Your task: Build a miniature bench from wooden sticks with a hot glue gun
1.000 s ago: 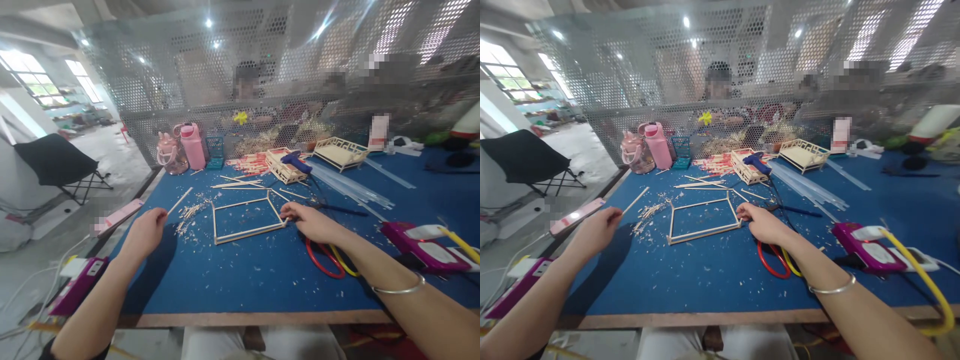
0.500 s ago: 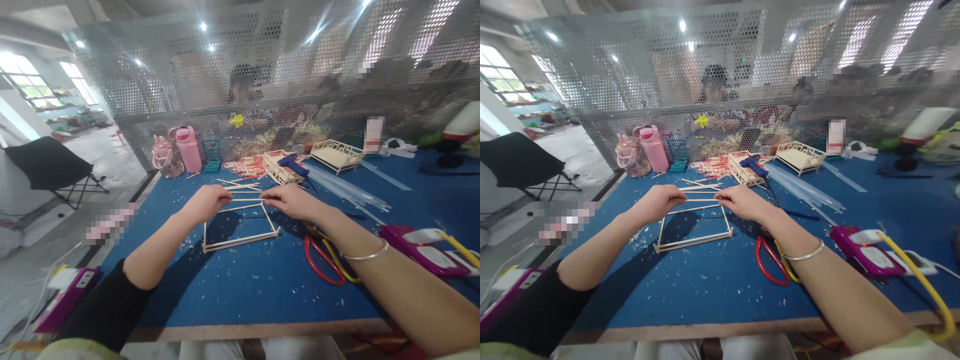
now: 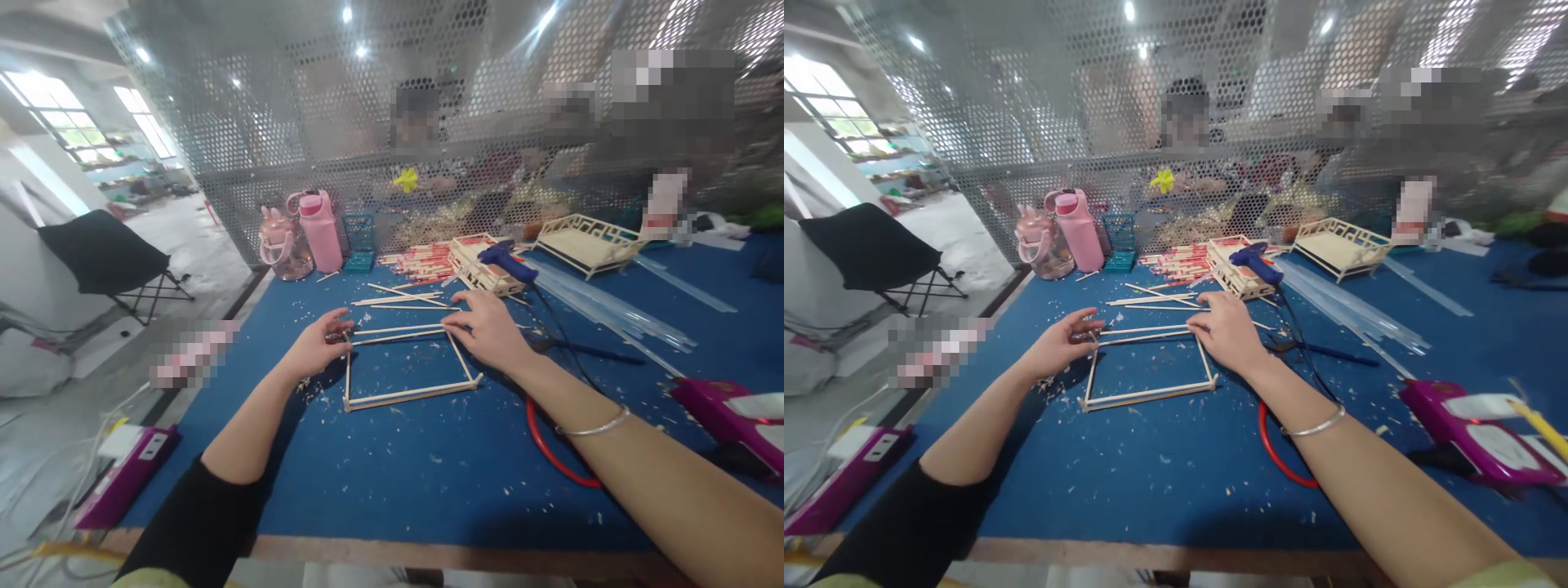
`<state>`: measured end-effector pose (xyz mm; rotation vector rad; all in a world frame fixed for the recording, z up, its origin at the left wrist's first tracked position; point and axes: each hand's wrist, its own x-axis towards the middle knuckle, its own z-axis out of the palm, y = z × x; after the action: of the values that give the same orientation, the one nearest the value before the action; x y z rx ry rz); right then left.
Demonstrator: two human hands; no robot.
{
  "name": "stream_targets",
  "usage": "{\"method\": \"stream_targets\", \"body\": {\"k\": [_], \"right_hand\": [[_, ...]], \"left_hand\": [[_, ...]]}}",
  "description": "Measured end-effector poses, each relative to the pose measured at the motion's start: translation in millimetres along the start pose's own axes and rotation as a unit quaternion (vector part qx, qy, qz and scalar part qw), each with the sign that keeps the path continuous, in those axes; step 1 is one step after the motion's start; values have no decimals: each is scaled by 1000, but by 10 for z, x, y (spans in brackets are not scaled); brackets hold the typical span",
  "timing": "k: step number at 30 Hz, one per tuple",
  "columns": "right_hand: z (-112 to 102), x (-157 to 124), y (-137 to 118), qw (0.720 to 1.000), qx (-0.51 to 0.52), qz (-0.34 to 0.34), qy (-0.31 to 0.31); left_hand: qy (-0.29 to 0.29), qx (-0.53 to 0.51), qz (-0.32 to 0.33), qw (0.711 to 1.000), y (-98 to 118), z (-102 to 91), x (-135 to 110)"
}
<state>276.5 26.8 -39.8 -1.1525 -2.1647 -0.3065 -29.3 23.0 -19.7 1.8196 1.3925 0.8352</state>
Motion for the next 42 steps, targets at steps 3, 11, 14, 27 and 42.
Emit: {"method": "stream_targets", "body": {"k": [3,11,14,27,42], "right_hand": [[45,13,-32,1000,-3,-5,-8],[115,48,-77,997,45,26,-55],[114,16,-17,991,102,66,-52],[11,54,62,956,117,195,-187],[-330,109,-62,961,75,216,-156]], "left_hand": [[3,-9,-7,1000,-9,67,33],[54,56,-10,997,9,139,63],[68,82,-5,994,31,140,54],[25,181,18,983,107,124,18],[9,496,125,859,407,350,-75]]}}
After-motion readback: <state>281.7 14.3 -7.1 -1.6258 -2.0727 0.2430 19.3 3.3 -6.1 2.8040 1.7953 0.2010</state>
